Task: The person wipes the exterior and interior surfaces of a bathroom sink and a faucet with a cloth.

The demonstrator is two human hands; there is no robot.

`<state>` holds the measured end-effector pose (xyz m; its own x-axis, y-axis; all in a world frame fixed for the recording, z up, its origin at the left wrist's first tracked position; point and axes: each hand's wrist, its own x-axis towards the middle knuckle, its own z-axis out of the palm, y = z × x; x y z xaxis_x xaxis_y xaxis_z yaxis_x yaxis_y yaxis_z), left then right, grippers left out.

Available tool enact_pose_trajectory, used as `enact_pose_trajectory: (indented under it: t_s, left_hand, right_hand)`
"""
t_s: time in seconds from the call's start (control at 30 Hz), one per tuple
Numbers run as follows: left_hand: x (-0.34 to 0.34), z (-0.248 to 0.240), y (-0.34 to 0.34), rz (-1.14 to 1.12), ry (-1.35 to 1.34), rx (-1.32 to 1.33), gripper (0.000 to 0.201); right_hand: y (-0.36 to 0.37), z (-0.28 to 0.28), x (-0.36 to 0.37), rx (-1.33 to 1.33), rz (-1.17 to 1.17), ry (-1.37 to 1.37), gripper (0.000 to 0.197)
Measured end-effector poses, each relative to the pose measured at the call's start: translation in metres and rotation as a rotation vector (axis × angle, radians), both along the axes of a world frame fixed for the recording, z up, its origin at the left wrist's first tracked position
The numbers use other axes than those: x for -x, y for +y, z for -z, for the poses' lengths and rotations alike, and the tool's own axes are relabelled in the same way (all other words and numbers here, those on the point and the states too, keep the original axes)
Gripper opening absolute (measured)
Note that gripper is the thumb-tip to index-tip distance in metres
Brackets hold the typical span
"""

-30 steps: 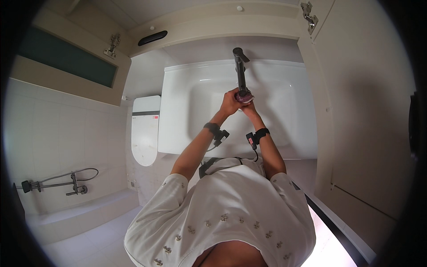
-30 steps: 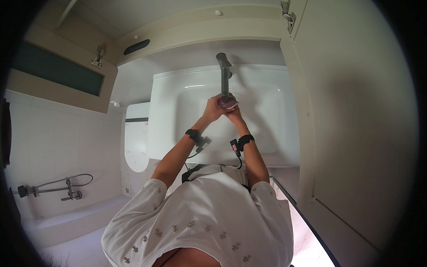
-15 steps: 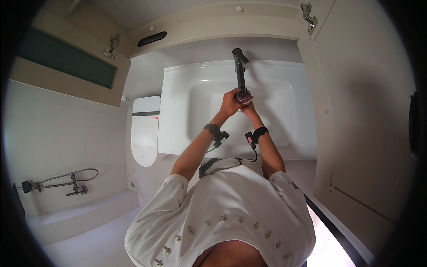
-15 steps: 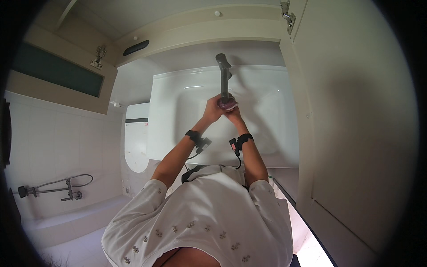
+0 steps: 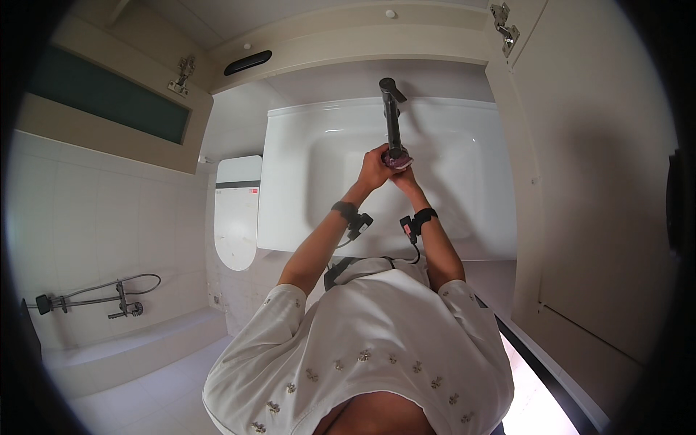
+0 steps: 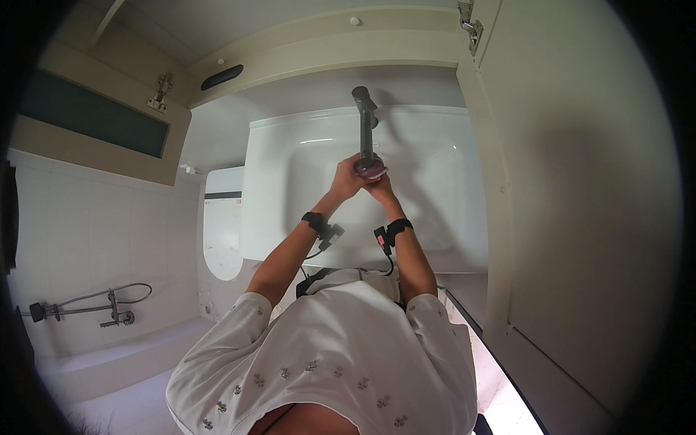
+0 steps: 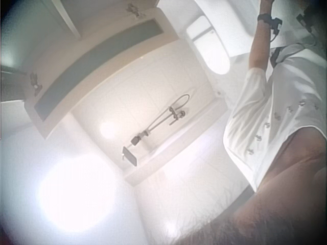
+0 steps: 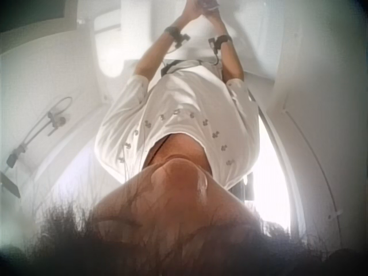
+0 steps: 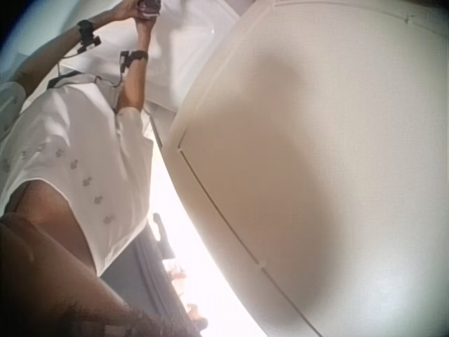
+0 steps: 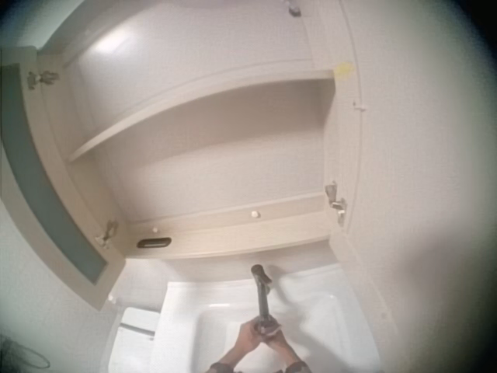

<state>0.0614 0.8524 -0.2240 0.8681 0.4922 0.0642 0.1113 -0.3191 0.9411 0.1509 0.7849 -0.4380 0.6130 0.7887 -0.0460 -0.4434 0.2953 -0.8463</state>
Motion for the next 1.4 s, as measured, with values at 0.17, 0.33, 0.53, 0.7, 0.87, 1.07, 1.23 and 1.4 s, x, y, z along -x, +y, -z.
enact_pose_trajectory:
  t_s: [0.17,0.33,0.53,0.7,0.87,1.07,1.23,1.4]
  left_hand:
    - [0.002,0.007,0.001,0.011,0.003,0.001,0.045]
    - [0.002,0.015,0.003,0.027,0.011,0.006,0.045]
    - [0.004,0.023,0.004,0.015,0.009,0.017,0.046]
    - [0.002,0.017,0.002,0.032,0.02,0.012,0.046]
    - [0.005,0.017,0.004,0.044,0.084,0.082,0.046]
    - [0.005,0.014,0.004,0.057,0.112,0.137,0.046]
    - [0.002,0.025,0.01,0.115,0.121,0.118,0.046]
    - [0.003,0.038,0.018,0.139,0.109,0.034,0.048]
  right_hand:
    - [0.002,0.016,-0.001,0.268,0.008,-0.208,0.073]
    - [0.0,0.023,-0.002,0.14,0.028,-0.033,0.072]
    - [-0.001,0.014,0.002,0.119,0.01,0.034,0.078]
    - [-0.002,0.027,-0.005,0.139,0.02,0.092,0.079]
    - [-0.006,0.014,-0.001,0.18,-0.022,0.131,0.073]
    - [-0.008,-0.004,0.002,0.088,-0.006,0.542,0.042]
    - [-0.01,0.005,-0.001,0.181,-0.03,0.296,0.038]
    - [-0.016,-0.01,-0.002,0.259,-0.057,0.235,0.051]
